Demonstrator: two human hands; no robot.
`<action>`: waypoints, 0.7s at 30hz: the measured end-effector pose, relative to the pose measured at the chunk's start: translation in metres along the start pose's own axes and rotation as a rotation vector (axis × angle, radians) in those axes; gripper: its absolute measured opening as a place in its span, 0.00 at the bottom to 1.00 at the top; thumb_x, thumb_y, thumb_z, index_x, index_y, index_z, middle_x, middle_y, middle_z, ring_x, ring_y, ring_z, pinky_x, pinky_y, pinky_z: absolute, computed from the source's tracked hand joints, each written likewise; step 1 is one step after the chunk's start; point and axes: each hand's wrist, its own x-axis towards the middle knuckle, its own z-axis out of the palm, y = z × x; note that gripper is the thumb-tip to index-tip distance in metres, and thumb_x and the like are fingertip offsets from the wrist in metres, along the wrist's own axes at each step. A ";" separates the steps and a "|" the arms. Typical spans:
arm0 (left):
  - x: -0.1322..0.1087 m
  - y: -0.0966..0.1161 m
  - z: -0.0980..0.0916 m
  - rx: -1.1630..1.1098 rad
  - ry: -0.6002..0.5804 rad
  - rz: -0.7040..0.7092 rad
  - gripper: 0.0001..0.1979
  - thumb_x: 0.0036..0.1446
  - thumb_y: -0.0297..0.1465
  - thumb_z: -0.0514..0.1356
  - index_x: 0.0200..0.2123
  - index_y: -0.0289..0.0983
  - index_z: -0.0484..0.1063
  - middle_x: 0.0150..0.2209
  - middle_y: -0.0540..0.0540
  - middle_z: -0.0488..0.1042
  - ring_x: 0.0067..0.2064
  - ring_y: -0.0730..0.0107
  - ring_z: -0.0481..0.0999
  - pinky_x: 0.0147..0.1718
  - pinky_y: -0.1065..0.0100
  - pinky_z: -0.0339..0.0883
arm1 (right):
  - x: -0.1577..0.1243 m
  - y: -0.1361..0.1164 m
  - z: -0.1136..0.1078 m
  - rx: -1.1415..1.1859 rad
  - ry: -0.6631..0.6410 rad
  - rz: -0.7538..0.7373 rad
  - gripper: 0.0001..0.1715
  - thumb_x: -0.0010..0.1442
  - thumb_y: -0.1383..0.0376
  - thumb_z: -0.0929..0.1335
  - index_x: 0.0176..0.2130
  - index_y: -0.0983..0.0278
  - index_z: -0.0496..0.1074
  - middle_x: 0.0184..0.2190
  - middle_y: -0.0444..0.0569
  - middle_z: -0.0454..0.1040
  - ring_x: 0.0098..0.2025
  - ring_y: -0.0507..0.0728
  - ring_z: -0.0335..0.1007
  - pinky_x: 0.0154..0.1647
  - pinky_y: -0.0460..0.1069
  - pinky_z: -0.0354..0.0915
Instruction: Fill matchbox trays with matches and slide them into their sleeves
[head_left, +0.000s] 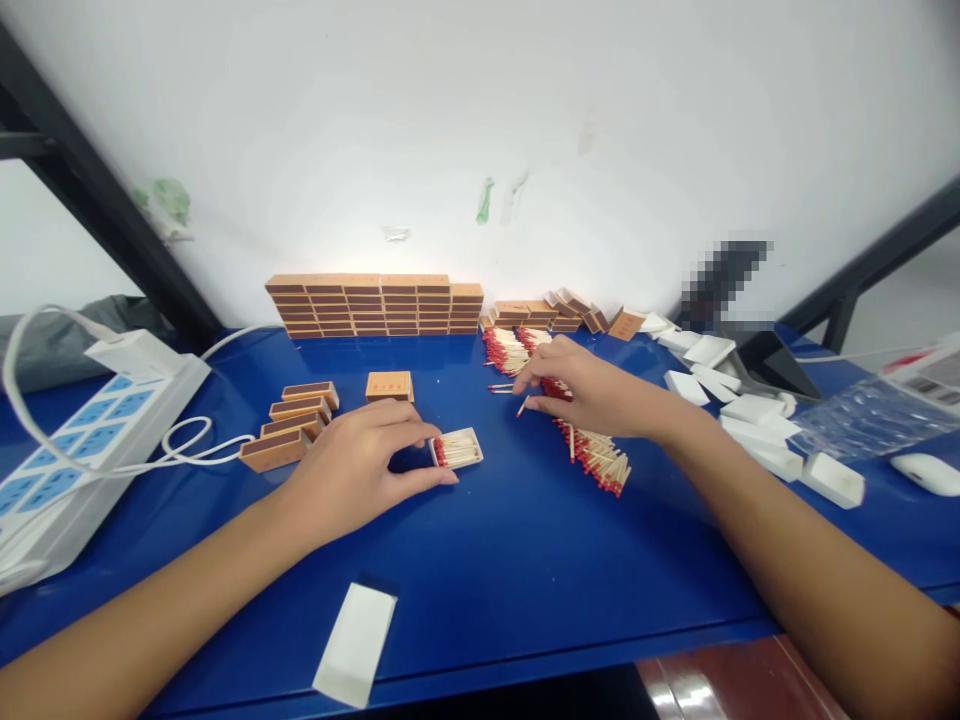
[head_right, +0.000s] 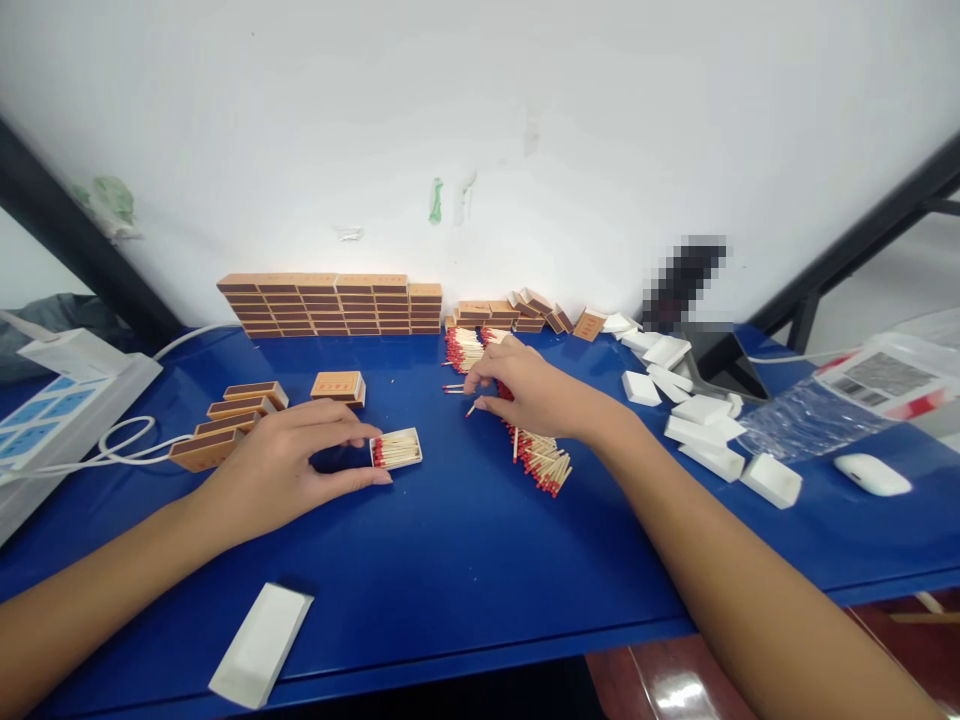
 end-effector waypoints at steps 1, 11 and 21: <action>0.000 0.000 0.000 -0.002 0.000 -0.002 0.17 0.60 0.43 0.73 0.46 0.36 0.84 0.38 0.46 0.81 0.41 0.61 0.82 0.43 0.62 0.77 | 0.000 0.000 0.000 0.011 -0.017 0.004 0.06 0.70 0.59 0.70 0.43 0.57 0.78 0.42 0.52 0.78 0.49 0.64 0.68 0.51 0.59 0.65; 0.000 -0.001 0.001 -0.016 -0.005 0.013 0.16 0.61 0.42 0.72 0.46 0.37 0.83 0.39 0.46 0.81 0.41 0.61 0.82 0.42 0.62 0.77 | 0.019 0.008 0.031 -0.074 0.129 -0.005 0.07 0.68 0.70 0.68 0.36 0.61 0.74 0.36 0.52 0.78 0.43 0.62 0.68 0.48 0.57 0.63; -0.001 0.000 0.001 -0.019 -0.001 0.021 0.17 0.61 0.42 0.73 0.46 0.36 0.83 0.39 0.46 0.81 0.42 0.61 0.82 0.42 0.61 0.76 | 0.023 0.008 0.035 -0.134 0.163 0.053 0.07 0.70 0.66 0.70 0.36 0.60 0.74 0.38 0.52 0.78 0.44 0.63 0.67 0.48 0.57 0.62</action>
